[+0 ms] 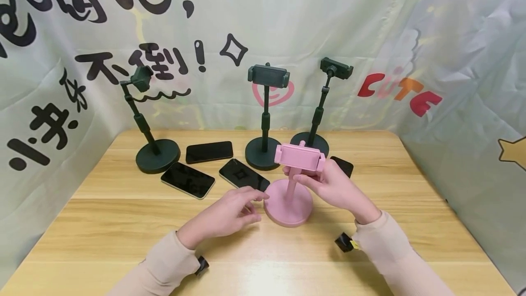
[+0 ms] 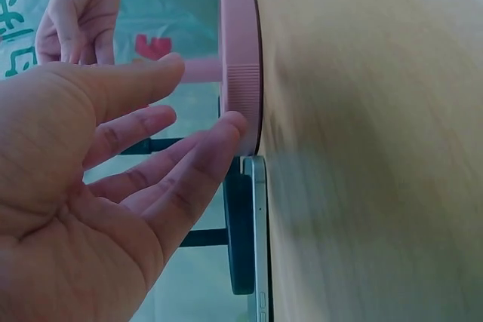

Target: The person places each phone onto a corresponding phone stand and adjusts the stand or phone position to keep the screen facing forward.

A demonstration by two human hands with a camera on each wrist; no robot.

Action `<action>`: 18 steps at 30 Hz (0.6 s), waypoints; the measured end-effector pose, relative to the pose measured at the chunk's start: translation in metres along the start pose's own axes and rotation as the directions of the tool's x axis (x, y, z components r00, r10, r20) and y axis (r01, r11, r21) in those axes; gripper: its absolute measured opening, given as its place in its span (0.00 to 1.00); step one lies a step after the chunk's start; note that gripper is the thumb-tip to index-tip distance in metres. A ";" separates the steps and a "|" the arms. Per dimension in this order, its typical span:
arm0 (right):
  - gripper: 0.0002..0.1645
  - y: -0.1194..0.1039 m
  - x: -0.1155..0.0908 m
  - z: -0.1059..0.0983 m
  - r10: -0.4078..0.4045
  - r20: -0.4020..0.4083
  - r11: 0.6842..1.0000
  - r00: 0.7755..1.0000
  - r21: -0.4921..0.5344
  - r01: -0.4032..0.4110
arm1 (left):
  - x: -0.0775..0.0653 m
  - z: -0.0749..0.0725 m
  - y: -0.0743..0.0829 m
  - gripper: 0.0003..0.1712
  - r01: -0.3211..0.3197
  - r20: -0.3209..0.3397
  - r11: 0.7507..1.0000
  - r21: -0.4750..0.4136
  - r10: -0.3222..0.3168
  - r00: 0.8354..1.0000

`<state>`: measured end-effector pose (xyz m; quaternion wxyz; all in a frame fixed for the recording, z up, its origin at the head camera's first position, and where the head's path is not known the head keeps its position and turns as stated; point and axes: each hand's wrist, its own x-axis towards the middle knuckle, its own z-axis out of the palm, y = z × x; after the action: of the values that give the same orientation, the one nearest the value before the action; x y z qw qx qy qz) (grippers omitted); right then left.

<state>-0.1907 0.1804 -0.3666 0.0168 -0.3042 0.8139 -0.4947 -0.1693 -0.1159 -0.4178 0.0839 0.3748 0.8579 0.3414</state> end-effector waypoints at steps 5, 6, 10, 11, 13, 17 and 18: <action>0.31 0.001 0.004 0.000 -0.022 0.029 0.999 0.999 0.040 0.021 | 0.004 0.004 0.002 0.24 0.015 0.010 1.000 0.010 -0.015 1.000; 0.31 0.001 0.005 0.001 -0.023 0.034 0.999 0.999 0.042 0.021 | 0.004 0.005 0.002 0.24 0.011 0.009 1.000 0.012 -0.011 1.000; 0.33 0.000 0.008 0.003 -0.014 0.053 0.998 0.999 0.059 0.010 | 0.006 0.007 0.001 0.23 -0.010 0.001 0.999 0.032 0.010 1.000; 0.33 0.000 0.009 0.003 -0.011 0.059 0.998 0.998 0.066 0.007 | 0.006 0.008 0.001 0.23 -0.012 0.000 0.999 0.037 0.012 1.000; 0.35 0.000 0.011 0.004 -0.004 0.074 0.997 0.997 0.081 -0.001 | 0.006 0.008 0.001 0.23 -0.017 -0.003 0.999 0.049 0.017 1.000; 0.32 0.002 0.017 0.007 0.010 0.097 0.994 0.995 0.103 -0.020 | 0.007 0.010 -0.001 0.23 -0.019 -0.012 0.996 0.082 0.021 1.000; 0.33 0.002 0.019 0.008 0.007 0.097 0.995 0.995 0.103 -0.017 | 0.007 0.010 -0.001 0.24 -0.018 -0.017 0.996 0.090 0.020 1.000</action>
<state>-0.2046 0.1657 -0.3673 0.0749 -0.3217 0.7872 -0.5208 -0.1711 -0.1061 -0.4255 0.0562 0.3833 0.8695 0.3064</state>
